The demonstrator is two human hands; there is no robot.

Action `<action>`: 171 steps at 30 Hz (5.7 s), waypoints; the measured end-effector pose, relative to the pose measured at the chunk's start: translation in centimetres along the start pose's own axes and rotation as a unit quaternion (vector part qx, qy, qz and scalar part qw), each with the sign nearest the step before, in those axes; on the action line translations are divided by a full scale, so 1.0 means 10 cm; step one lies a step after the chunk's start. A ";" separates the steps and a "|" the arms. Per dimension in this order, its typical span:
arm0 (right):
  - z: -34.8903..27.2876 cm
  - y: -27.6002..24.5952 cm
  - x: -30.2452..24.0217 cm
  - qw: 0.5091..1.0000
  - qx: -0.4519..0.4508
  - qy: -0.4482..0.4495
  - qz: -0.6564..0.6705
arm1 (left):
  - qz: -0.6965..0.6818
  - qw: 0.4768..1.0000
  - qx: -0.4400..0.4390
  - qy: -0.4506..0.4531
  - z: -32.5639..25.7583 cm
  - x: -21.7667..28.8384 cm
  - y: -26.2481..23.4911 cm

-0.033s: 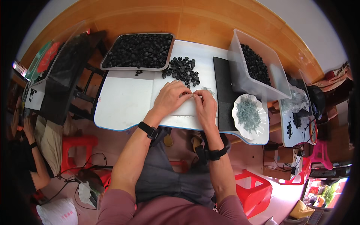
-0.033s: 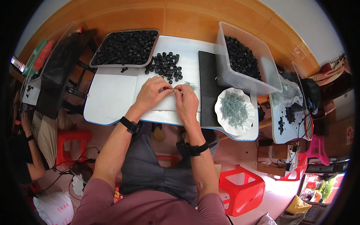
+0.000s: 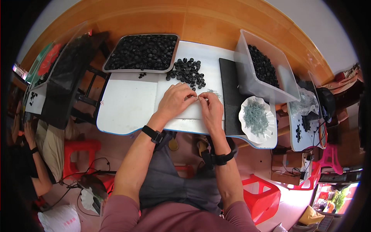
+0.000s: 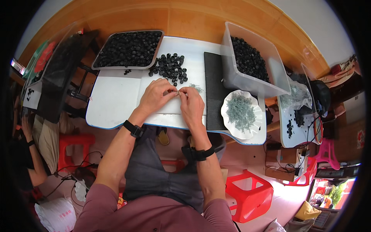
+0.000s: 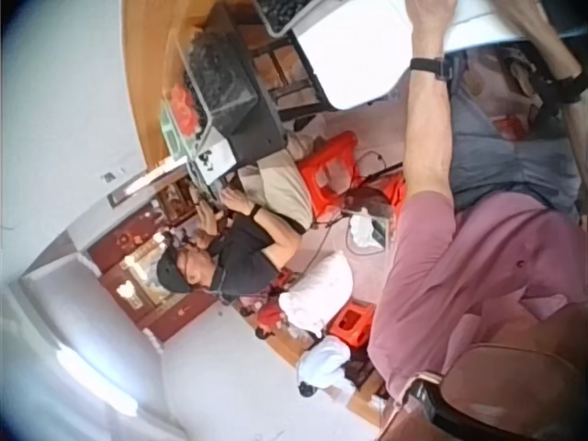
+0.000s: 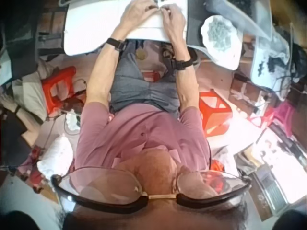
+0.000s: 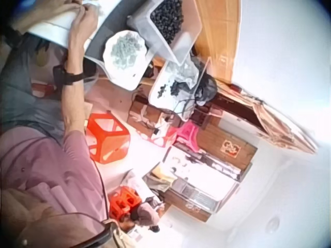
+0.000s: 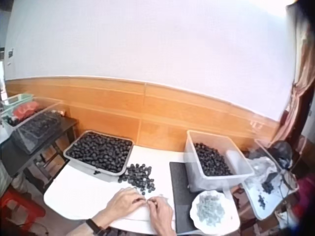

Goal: The person picks up a black plastic component and a small metal pin, inserts the pin into the component, and places the assembled unit on the table, repeating the process several times.

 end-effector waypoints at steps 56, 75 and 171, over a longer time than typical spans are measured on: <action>-0.05 -0.01 -0.05 0.996 0.068 -0.055 -0.006 | 0.013 0.998 0.047 0.028 -0.06 0.06 0.06; -0.06 -0.01 -0.09 0.990 0.075 -0.119 0.030 | -0.079 0.995 0.017 -0.059 -0.09 0.02 0.10; -0.06 -0.09 -0.02 0.979 0.045 -0.004 0.197 | -0.223 0.953 0.015 -0.204 -0.19 0.02 0.08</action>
Point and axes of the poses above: each hand's wrist, its own z-axis towards the middle knuckle, its own y-axis out of the palm, x = y × z, the point moved 3 cm from there along z, towards the middle knuckle, and after that the axes turned 2 degrees about y, right-handed, at the moved point
